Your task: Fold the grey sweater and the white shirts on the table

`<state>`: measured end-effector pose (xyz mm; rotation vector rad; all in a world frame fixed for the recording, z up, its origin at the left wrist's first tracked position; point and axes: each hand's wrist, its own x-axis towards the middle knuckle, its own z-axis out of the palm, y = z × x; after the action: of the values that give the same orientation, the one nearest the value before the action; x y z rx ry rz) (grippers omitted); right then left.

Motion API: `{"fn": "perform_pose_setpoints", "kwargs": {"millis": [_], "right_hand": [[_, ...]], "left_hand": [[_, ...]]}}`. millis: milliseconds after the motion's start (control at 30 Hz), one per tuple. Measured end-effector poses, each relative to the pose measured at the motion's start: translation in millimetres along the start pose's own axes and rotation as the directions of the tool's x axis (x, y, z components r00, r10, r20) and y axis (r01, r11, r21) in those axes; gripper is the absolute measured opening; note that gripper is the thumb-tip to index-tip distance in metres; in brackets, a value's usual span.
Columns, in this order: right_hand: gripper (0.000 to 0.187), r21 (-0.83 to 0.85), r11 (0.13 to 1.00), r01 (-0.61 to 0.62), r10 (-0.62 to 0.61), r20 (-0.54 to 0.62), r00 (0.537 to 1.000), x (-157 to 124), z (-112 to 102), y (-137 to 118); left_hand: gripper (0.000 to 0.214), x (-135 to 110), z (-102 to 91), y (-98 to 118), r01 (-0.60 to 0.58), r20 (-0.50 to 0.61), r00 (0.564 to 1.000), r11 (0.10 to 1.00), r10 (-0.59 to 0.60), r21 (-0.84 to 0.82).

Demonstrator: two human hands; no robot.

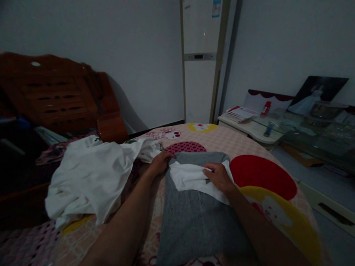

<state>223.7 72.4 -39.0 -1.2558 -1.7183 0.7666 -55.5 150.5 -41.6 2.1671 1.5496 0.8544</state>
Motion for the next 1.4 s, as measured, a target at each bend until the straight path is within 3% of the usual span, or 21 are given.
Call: {"fn": "perform_pose_setpoints", "kwargs": {"millis": [300,400,600,700,767,867,1000,1100,1200,1267,1333,1400], "right_hand": [[0.024,0.031,0.999,-0.034,0.033,0.011,0.999,-1,-1,0],[0.027,0.099,0.993,-0.064,0.065,-0.01,0.998,-1,-1,1],[0.031,0.153,0.983,-0.105,0.123,-0.115,0.986,0,2,9],[0.029,0.107,0.988,-0.107,0.122,-0.139,0.983,-1,3,11],[0.031,0.077,0.992,-0.1,0.11,-0.137,0.984,-2,3,9],[0.032,-0.025,0.997,-0.068,0.064,-0.127,0.99,-2,3,3],[0.026,-0.373,0.927,-0.048,0.005,-0.115,0.993,-3,4,-7],[0.025,-0.55,0.833,-0.066,0.018,-0.092,0.996,-5,6,-12],[0.025,-0.59,0.805,-0.064,0.026,-0.074,0.997,-6,8,-13],[0.025,-0.581,0.812,-0.061,0.021,-0.075,0.997,-6,8,-12],[0.027,-0.547,0.835,-0.049,0.006,-0.08,0.997,-5,7,-10],[0.031,-0.493,0.869,-0.035,-0.007,-0.084,0.996,-5,4,-8]], "left_hand": [[0.021,-1,-11.5,4,0.004,0.008,1.0,0.974,-0.002,-0.228],[0.021,-2,-11.0,10,-0.012,0.022,1.0,0.992,0.015,-0.123],[0.028,-5,-8.8,9,0.055,-0.018,0.999,0.96,-0.052,0.276],[0.03,-5,-7.3,10,0.052,-0.014,0.999,0.943,-0.05,0.329],[0.032,-4,-6.3,14,0.065,-0.077,0.996,0.944,-0.042,0.325],[0.031,-4,-3.4,21,0.171,-0.165,0.979,0.922,-0.12,0.348],[0.029,-6,2.6,24,0.287,-0.143,0.958,0.867,-0.25,0.408],[0.028,-7,2.2,21,0.261,-0.202,0.959,0.898,-0.2,0.353],[0.025,-3,-3.7,27,0.158,-0.276,0.955,0.971,-0.105,0.177],[0.02,0,-5.5,39,0.036,-0.194,0.98,0.999,-0.032,0.014],[0.018,0,-1.5,56,-0.058,-0.003,0.998,0.988,0.058,-0.146],[0.02,-2,8.8,71,-0.121,0.161,0.974,0.965,0.16,-0.232]]}}
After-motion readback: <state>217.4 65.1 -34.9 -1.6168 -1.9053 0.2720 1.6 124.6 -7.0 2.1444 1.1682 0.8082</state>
